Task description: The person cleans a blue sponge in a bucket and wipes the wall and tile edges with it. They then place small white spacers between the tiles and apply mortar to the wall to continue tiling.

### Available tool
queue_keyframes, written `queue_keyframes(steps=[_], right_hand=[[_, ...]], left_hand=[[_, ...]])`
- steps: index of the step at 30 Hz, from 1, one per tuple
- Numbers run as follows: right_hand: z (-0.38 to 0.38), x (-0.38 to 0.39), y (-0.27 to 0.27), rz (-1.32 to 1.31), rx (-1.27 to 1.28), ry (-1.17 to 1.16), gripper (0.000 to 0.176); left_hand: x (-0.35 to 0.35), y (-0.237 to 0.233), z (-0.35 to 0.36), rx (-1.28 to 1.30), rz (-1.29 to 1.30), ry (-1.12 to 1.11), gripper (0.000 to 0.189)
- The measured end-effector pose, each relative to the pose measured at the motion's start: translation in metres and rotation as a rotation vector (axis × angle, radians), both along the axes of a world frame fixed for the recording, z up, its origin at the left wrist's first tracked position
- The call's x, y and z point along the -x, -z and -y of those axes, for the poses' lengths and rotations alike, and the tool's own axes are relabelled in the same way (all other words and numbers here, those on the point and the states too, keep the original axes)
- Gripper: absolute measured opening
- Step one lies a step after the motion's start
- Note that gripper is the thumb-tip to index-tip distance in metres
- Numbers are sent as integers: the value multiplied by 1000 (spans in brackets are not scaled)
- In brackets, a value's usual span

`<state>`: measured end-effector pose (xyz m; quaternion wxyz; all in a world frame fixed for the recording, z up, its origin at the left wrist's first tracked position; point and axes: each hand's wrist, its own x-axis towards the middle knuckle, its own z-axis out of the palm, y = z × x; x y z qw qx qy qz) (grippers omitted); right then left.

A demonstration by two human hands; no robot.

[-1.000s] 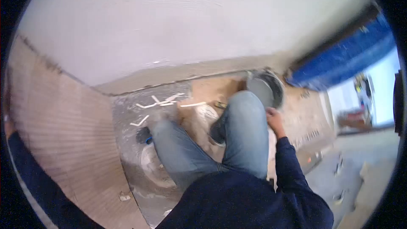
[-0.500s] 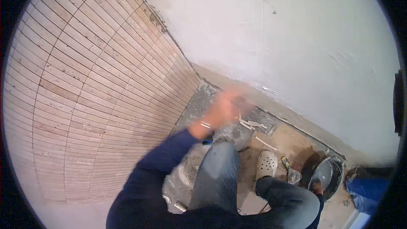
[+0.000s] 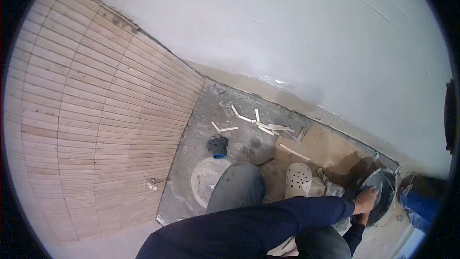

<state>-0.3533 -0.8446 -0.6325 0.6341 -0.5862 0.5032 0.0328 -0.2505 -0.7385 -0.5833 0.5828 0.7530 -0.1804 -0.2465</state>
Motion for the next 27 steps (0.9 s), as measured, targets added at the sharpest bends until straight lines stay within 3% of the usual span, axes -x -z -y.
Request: queue_keyframes(steps=[3,5,6,9,12,15,19,21,24,26,27], right_hand=[[2,-9,-24,230,-108,87,34],[-6,-24,-45,373,-154,110,34],[-15,-33,-60,303,-92,182,32],[-50,-60,-87,320,-20,240,29],[-22,-48,-36,290,-91,224,32],[-7,-34,-8,158,-25,177,33],[7,-13,8,38,-14,125,35],[12,-10,16,5,-17,107,36],[14,-15,18,5,-46,95,37],[2,-32,5,12,-62,95,38],[-42,-60,-39,219,-119,211,38]], left_hand=[[-11,-12,-2,-148,-169,58,42],[-6,31,33,-32,-267,-121,45],[-18,6,14,-147,-223,66,49],[-26,-9,-1,-141,-290,187,46],[-36,-55,-55,-44,-145,272,52],[-24,8,13,-31,-349,304,55],[-25,4,11,-193,-318,389,58],[-1,21,43,-281,-376,53,68],[45,118,127,-564,-64,-140,79],[7,72,75,-195,-329,-74,72],[-15,45,46,-31,-480,-46,69]])
